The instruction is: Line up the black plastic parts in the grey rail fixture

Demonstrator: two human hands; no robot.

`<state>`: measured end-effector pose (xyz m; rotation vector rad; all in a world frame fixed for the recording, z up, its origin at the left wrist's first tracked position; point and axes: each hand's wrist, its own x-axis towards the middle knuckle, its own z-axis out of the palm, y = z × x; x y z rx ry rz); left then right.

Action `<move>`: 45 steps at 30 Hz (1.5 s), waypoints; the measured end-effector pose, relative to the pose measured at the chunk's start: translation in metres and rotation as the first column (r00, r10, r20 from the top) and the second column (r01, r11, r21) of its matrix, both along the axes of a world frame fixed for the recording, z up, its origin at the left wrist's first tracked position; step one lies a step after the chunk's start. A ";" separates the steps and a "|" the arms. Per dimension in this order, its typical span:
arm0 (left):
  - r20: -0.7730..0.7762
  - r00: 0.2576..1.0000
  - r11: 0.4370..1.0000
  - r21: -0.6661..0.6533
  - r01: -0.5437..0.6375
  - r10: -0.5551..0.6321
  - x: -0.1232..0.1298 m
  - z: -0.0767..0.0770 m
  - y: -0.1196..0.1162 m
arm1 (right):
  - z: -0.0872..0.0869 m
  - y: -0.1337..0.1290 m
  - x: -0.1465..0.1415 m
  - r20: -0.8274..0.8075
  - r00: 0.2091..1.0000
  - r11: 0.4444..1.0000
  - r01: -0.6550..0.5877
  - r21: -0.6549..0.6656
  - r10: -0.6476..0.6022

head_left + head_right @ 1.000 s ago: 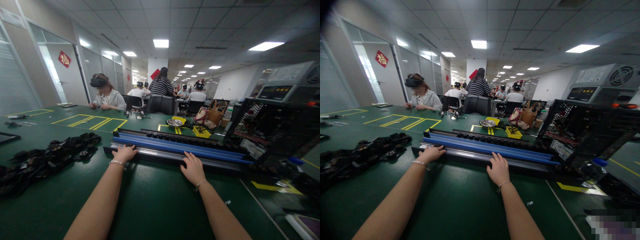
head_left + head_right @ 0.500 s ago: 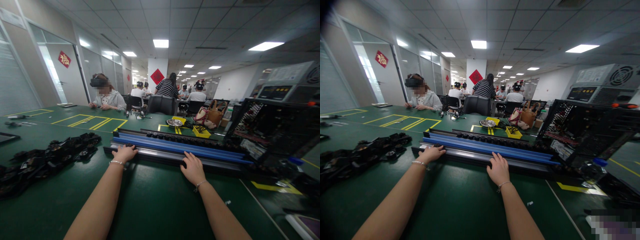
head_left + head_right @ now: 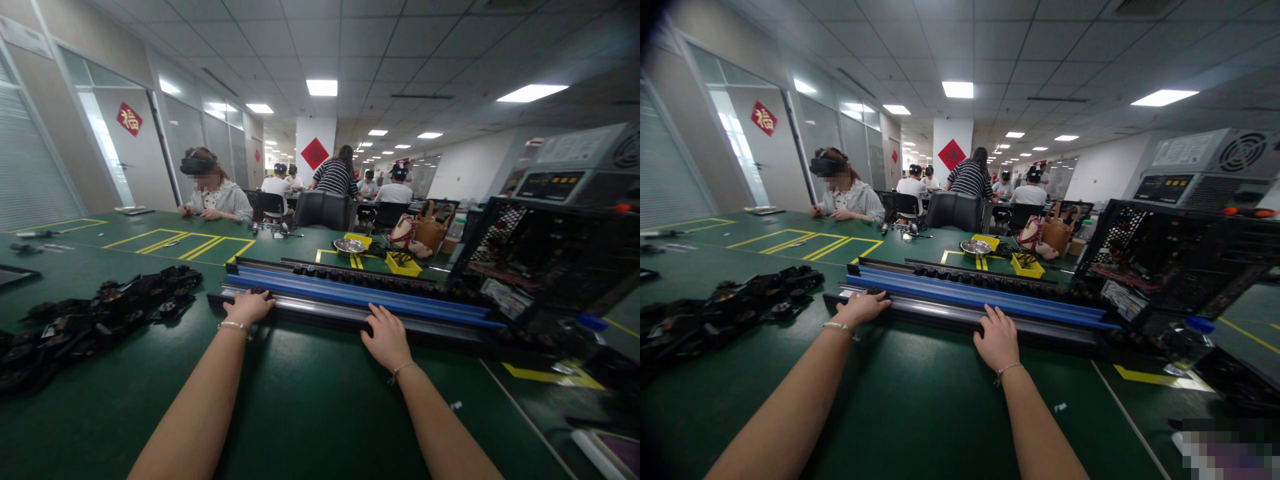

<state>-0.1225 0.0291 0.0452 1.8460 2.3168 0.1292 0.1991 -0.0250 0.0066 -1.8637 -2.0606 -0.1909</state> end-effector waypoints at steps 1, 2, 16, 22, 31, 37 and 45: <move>0.016 1.000 0.999 -0.025 -0.023 0.023 0.001 0.002 -0.001 | 0.000 0.000 0.000 0.001 1.000 1.000 0.001 -0.003 -0.001; 0.031 0.999 0.998 -0.048 -0.040 0.042 0.001 0.003 -0.002 | 0.000 0.000 0.000 0.001 1.000 1.000 0.002 -0.006 -0.002; 0.069 0.996 0.999 -0.010 -0.051 0.052 -0.005 0.006 -0.004 | -0.001 -0.001 0.000 -0.001 1.000 1.000 -0.003 -0.003 0.003; 0.082 0.994 0.997 0.010 -0.073 0.072 -0.003 0.009 -0.006 | -0.001 0.000 0.000 0.010 1.000 1.000 -0.001 -0.001 0.001; 0.089 0.992 0.995 0.035 -0.090 0.087 -0.002 0.008 -0.007 | -0.002 0.000 0.001 0.002 1.000 1.000 -0.002 0.002 0.002; 0.096 0.990 0.993 0.049 -0.105 0.100 -0.002 0.007 -0.007 | -0.001 0.000 0.001 0.001 1.000 1.000 -0.003 0.003 0.003; 0.096 0.990 0.992 0.065 -0.108 0.102 -0.008 0.000 -0.003 | -0.001 0.000 0.000 0.005 1.000 1.000 -0.008 0.007 0.008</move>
